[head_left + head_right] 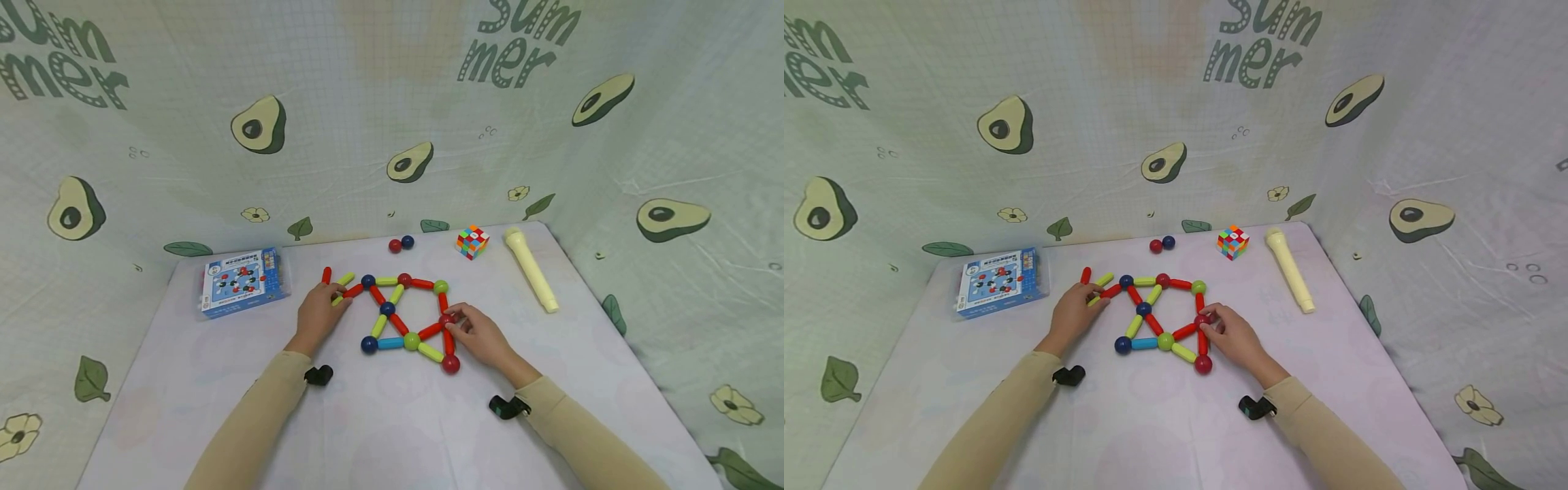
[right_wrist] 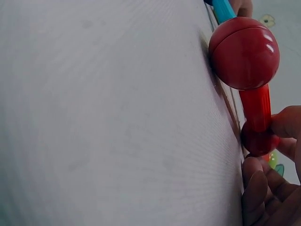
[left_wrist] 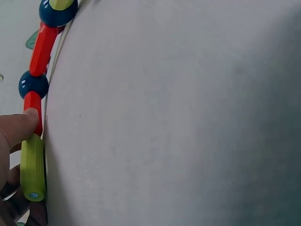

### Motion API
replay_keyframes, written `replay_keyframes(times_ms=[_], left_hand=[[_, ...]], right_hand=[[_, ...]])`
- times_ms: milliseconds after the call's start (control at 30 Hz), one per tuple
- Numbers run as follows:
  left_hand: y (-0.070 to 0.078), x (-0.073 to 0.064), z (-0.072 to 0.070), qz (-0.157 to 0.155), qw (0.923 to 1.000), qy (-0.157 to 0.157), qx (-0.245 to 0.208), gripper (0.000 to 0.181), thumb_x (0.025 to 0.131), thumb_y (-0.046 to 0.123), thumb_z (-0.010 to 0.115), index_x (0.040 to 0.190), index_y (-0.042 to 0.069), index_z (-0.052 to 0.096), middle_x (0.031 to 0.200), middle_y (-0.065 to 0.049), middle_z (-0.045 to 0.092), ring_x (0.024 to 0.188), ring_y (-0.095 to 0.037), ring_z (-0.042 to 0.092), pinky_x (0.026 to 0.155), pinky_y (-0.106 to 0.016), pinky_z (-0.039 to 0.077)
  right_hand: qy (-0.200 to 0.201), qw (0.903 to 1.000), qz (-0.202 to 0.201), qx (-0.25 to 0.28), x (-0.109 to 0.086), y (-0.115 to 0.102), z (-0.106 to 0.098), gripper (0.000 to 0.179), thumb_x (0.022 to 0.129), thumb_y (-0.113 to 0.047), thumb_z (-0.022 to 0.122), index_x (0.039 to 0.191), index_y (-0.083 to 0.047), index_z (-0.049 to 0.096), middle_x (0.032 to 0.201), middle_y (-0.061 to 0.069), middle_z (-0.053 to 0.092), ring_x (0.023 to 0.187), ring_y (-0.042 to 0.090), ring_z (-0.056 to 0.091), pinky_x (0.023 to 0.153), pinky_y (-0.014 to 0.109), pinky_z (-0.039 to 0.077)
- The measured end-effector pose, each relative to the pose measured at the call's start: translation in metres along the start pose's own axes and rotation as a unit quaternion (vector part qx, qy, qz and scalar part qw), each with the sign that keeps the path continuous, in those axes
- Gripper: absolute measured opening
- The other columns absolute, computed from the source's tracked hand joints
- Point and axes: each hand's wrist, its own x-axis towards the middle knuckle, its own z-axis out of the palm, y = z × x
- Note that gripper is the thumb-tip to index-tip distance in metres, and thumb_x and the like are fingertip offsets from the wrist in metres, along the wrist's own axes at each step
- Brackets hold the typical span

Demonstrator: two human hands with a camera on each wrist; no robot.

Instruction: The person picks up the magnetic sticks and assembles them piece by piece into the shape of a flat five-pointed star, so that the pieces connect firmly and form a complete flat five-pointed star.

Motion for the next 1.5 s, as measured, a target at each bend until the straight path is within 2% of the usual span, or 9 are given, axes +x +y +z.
replay_keyframes(times_ms=[167,467,733,933,1033,1200,1300,1500], left_hand=[[0.001,0.001,0.002,-0.004,0.9999,-0.002,0.012,0.033,0.094,0.034,0.075,0.119,0.013,0.071,0.101,-0.007,0.064,0.091,-0.024,0.06,0.081,-0.04,0.054],[0.0,0.001,-0.001,-0.004,1.0,0.005,0.0,0.027,0.093,0.024,0.076,0.113,0.007,0.071,0.094,-0.006,0.059,0.085,-0.024,0.056,0.079,-0.038,0.05],[0.003,-0.003,-0.003,-0.015,0.9999,0.001,0.0,0.027,0.094,0.02,0.075,0.114,0.003,0.069,0.103,-0.01,0.062,0.096,-0.026,0.058,0.093,-0.041,0.052],[0.005,-0.003,-0.005,-0.014,0.9998,-0.004,0.011,0.027,0.094,0.02,0.075,0.113,0.002,0.069,0.105,-0.011,0.064,0.098,-0.028,0.06,0.094,-0.043,0.052],[0.007,-0.002,-0.004,-0.018,0.9996,-0.013,0.015,0.033,0.093,0.026,0.075,0.117,0.004,0.068,0.11,-0.012,0.064,0.101,-0.029,0.058,0.095,-0.044,0.052],[0.013,0.0,0.001,0.01,0.9991,-0.021,0.035,0.046,0.094,0.035,0.074,0.13,0.007,0.065,0.128,-0.014,0.063,0.116,-0.033,0.057,0.102,-0.05,0.048],[0.018,0.003,0.005,0.031,0.9985,-0.02,0.041,0.048,0.095,0.036,0.072,0.134,0.008,0.064,0.133,-0.014,0.063,0.121,-0.033,0.057,0.104,-0.051,0.046],[0.022,0.006,0.008,0.035,0.9989,0.005,0.032,0.038,0.095,0.029,0.075,0.127,0.01,0.068,0.116,-0.01,0.068,0.101,-0.026,0.061,0.092,-0.042,0.053]], right_hand=[[0.011,0.9999,-0.002,-0.011,0.0,-0.003,0.003,0.027,0.096,-0.025,0.072,0.12,-0.016,0.063,0.1,-0.001,0.062,0.078,0.015,0.056,0.065,0.027,0.05],[0.018,0.9996,0.008,-0.018,0.002,-0.006,0.004,0.027,0.096,-0.029,0.072,0.12,-0.018,0.063,0.1,-0.001,0.062,0.073,0.015,0.055,0.061,0.029,0.049],[0.019,0.9997,0.006,-0.016,0.004,-0.003,0.002,0.025,0.097,-0.027,0.071,0.119,-0.018,0.062,0.099,-0.001,0.062,0.072,0.015,0.056,0.06,0.029,0.05],[0.018,0.9997,0.005,-0.016,0.004,-0.004,0.002,0.025,0.097,-0.028,0.071,0.119,-0.019,0.062,0.099,0.0,0.062,0.073,0.016,0.056,0.06,0.03,0.05],[0.02,0.9997,0.004,-0.015,0.004,-0.003,0.001,0.025,0.097,-0.028,0.071,0.119,-0.019,0.062,0.1,-0.001,0.062,0.072,0.016,0.056,0.06,0.03,0.049],[0.019,0.9996,0.005,-0.019,0.004,-0.002,0.001,0.026,0.097,-0.028,0.071,0.12,-0.019,0.062,0.1,-0.001,0.062,0.073,0.016,0.055,0.06,0.029,0.049],[0.017,0.9996,0.005,-0.021,0.004,-0.003,0.001,0.027,0.097,-0.028,0.071,0.12,-0.019,0.062,0.101,-0.001,0.062,0.073,0.015,0.055,0.061,0.029,0.049],[0.013,0.9997,0.005,-0.019,0.004,-0.005,0.0,0.028,0.097,-0.028,0.072,0.12,-0.018,0.061,0.1,0.0,0.062,0.073,0.016,0.055,0.061,0.029,0.049]])
